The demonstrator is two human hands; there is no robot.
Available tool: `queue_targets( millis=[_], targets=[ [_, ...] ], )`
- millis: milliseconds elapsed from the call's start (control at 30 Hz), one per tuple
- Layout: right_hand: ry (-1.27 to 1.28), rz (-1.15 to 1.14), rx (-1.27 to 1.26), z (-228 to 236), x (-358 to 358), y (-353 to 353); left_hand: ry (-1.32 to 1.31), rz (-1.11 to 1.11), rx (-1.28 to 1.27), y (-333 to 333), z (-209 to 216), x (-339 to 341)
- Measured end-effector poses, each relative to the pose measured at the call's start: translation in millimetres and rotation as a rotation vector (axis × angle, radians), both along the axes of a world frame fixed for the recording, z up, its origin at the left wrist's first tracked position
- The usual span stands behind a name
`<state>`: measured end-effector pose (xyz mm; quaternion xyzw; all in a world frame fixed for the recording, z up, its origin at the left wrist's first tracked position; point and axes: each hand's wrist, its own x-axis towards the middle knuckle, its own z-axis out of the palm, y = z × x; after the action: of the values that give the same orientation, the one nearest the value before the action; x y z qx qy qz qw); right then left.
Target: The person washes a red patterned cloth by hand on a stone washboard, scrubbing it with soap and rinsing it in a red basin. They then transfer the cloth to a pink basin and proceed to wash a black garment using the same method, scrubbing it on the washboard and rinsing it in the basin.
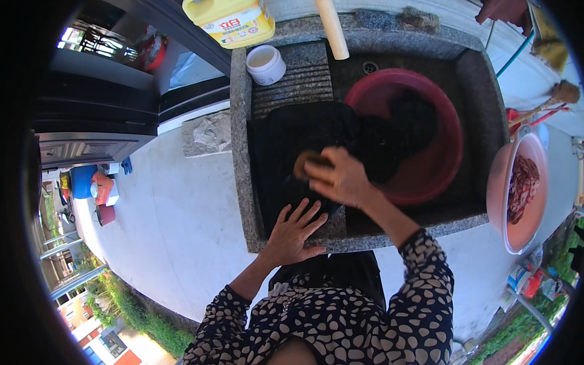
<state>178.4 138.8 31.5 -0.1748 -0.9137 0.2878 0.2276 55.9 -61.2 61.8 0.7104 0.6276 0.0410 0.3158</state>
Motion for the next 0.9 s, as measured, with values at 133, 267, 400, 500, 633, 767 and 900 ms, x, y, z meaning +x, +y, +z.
queue_targets(
  millis=[133,267,400,500,633,767,900],
  targets=[
    [-0.050,0.034,0.156,-3.7,3.4,-33.2,-0.016,-0.010,-0.011,0.8,-0.4,-2.1],
    [-0.036,-0.292,0.228,-32.3,-28.0,40.6,-0.083,0.005,0.066,0.9,-4.3,1.0],
    [-0.100,-0.450,0.059,-40.0,-37.1,73.0,-0.079,-0.025,0.041,2.8,-0.7,-1.1],
    [-0.054,-0.159,0.005,-12.0,-16.4,17.5,-0.056,-0.028,0.016,1.6,-2.5,-5.8],
    [-0.099,0.115,0.104,4.8,16.5,-46.3,-0.063,-0.044,-0.020,-2.2,-1.9,-6.6],
    [-0.036,-0.085,0.213,-26.4,-14.1,33.1,-0.053,-0.069,0.011,4.0,3.1,-3.5],
    [-0.058,-0.457,0.082,-45.6,-42.8,80.4,-0.067,-0.069,0.027,5.4,1.1,-1.7]
  ],
)
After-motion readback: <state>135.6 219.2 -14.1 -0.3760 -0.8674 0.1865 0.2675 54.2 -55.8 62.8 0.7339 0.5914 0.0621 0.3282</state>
